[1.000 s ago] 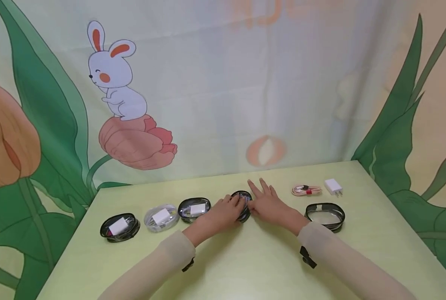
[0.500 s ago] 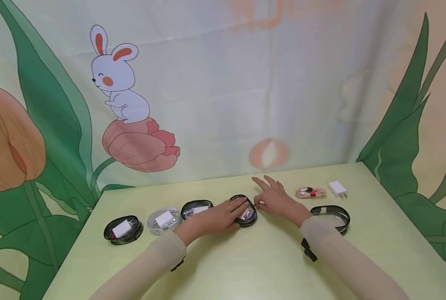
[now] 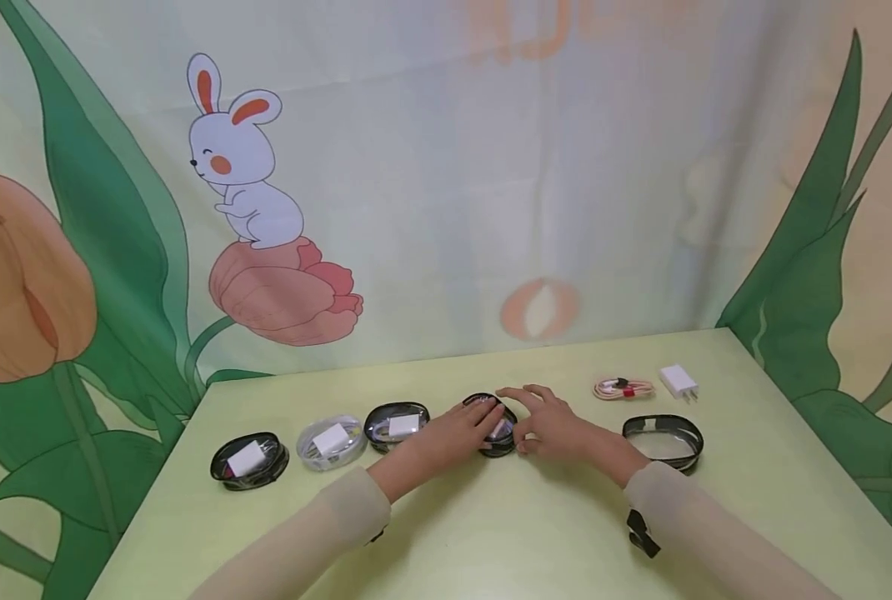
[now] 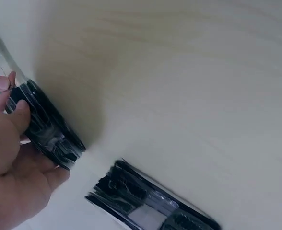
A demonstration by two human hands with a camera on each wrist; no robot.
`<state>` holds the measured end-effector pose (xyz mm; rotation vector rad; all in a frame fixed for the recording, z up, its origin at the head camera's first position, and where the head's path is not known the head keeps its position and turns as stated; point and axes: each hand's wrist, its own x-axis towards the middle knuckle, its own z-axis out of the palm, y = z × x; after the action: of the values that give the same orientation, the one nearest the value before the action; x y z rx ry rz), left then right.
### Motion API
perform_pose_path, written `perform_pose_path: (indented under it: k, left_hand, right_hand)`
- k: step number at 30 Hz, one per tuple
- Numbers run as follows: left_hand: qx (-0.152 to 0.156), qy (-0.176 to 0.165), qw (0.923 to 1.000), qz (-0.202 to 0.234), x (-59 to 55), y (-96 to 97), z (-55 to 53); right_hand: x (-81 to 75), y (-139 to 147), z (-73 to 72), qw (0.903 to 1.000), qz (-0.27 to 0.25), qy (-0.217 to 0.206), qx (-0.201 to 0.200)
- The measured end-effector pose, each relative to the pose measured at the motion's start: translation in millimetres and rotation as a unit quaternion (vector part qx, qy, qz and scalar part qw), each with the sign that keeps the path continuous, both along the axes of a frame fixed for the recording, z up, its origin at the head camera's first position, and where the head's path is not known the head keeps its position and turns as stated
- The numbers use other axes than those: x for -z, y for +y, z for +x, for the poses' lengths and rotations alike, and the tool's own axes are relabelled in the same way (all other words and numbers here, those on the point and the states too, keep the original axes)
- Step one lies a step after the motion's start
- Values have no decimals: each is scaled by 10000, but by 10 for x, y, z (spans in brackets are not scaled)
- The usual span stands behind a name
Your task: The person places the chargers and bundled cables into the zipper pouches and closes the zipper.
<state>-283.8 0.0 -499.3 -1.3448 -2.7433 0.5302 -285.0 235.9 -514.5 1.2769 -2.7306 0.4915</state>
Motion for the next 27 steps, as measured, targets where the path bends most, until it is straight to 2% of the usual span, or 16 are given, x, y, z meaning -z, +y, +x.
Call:
perform_pose_path:
  k: [4,8,11,13,15,17,21,23,27]
  left_hand:
    - [-297,-3,9996,28,3,41,54]
    - [-607,171,9979,-126,-21,39,92]
    - [-563,386,9975,-151,-26,6,106]
    - [-375,446,9983,-13,-6,-30,101]
    - [-216,241,9993,192,11,-60,93]
    - [-119,-151,9990,409,37,-77,79]
    - [-300,-955,9935,548,51,-89,46]
    - [-418,-1113,9913,563,61,-96,25]
    - [-531,-1198,9888,717,90,-96,-9]
  right_hand:
    - [-24,-20,55,9991,198,-6,365]
    - [-74,-33,7,9964,345,30,772]
    - [-100,-40,-65,9942,441,147,966]
    - [-90,-45,-118,9932,487,246,1030]
    - [-70,-54,-162,9925,517,264,1073]
    - [-57,-62,-186,9921,541,259,1102]
    - [-80,-80,-194,9921,515,179,1126]
    - [-85,-86,-193,9930,432,181,1082]
    - [-65,-89,-153,9960,194,165,851]
